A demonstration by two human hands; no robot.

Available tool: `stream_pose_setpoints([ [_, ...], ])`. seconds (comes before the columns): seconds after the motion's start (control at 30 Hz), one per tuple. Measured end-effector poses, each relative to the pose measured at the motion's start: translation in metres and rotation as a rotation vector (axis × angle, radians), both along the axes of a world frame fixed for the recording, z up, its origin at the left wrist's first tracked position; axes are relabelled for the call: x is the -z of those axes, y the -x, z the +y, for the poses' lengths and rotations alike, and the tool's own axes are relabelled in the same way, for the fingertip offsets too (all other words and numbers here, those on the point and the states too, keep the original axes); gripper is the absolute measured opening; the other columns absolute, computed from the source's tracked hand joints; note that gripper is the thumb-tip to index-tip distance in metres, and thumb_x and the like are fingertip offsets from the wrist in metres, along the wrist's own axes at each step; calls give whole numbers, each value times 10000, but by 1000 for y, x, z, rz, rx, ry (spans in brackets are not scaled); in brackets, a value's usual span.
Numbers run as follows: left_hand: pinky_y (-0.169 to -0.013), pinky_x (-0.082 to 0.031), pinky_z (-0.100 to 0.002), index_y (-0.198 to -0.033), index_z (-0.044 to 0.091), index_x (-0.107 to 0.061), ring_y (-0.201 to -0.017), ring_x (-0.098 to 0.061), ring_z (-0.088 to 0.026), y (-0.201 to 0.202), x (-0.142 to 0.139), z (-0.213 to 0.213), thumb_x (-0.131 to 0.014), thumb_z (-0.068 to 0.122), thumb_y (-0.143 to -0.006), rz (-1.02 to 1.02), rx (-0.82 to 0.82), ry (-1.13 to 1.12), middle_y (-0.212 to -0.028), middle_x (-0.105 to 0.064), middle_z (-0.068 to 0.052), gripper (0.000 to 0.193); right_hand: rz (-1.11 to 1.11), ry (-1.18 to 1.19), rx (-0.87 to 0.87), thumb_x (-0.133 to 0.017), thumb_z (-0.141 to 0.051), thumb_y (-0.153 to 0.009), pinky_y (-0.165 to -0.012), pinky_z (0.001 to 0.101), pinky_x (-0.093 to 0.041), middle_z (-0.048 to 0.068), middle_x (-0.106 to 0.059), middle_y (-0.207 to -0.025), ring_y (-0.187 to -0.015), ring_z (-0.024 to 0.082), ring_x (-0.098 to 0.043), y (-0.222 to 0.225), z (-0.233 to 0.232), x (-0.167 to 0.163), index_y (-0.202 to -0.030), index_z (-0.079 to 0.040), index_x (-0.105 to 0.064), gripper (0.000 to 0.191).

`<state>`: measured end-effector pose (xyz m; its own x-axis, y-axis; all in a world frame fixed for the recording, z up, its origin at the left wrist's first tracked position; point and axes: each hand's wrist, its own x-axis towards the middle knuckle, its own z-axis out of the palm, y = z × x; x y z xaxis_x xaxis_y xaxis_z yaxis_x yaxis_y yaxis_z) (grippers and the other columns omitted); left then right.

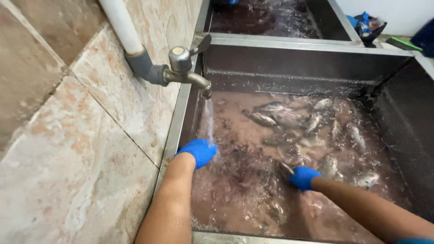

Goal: The person washes fish one at a time under running water from a tap, rubbing and rinsing each fish in a large stainless steel tank filled with water and fish, then releases it back into the tank and picks up the next fish. Another worker performs the same washing in an adjacent tank.

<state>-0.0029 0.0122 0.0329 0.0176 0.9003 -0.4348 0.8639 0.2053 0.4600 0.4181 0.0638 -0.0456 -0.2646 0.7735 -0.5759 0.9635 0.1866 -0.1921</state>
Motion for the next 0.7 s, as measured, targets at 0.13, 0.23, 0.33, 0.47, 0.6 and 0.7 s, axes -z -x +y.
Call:
stream_pose_setpoints([
  [0.13, -916, -506, -523, -1122, 64, -745, -1088, -637, -430, 1, 15, 3, -465, 418, -928, 5, 111, -46, -1212, -665, -247, 491, 641, 136, 223, -678, -476, -886, -628, 363, -573, 144, -736, -758, -633, 203, -696, 66, 5, -41, -931, 5, -701, 483],
  [0.23, -686, -518, -432, -941, 77, -736, -742, -597, -256, -1, 15, 5, -434, 601, -980, -320, -113, 362, -948, -713, -152, 606, 1063, 135, 178, -564, -491, -1022, -629, 322, -503, 68, -660, -764, -654, 134, -596, 129, -6, -92, -955, -6, -647, 496],
  [0.33, -570, -427, -358, -907, 139, -710, -636, -510, -180, 2, 2, 8, -465, 629, -957, -610, -332, 150, -804, -628, -76, 550, 1231, 152, 292, -536, -525, -995, -644, 335, -543, 86, -678, -757, -640, 176, -640, 203, -28, -137, -961, -14, -638, 522],
  [0.47, -500, -365, -336, -827, 85, -674, -559, -488, -181, 13, -13, 8, -419, 658, -1017, -858, -426, -58, -685, -590, -74, 655, 1074, -195, 292, -510, -524, -992, -701, 452, -551, 146, -715, -868, -760, 300, -666, 266, -59, -162, -1011, -57, -691, 501],
  [0.6, -528, -403, -319, -834, 179, -602, -587, -531, -146, 11, -16, 3, -470, 569, -988, -1209, -475, 9, -690, -602, -6, 439, 675, -568, 1, -481, -501, -996, -773, 528, -538, 197, -723, -991, -877, 424, -685, 267, -62, -163, -1010, -98, -711, 465],
  [0.7, -641, -545, -370, -876, 132, -654, -647, -617, -159, 5, -17, 1, -508, 386, -946, -1349, -406, 96, -723, -660, -31, 301, 563, -585, -86, -541, -507, -908, -765, 533, -546, 175, -735, -979, -884, 411, -698, 251, -54, -160, -974, -128, -715, 422],
])
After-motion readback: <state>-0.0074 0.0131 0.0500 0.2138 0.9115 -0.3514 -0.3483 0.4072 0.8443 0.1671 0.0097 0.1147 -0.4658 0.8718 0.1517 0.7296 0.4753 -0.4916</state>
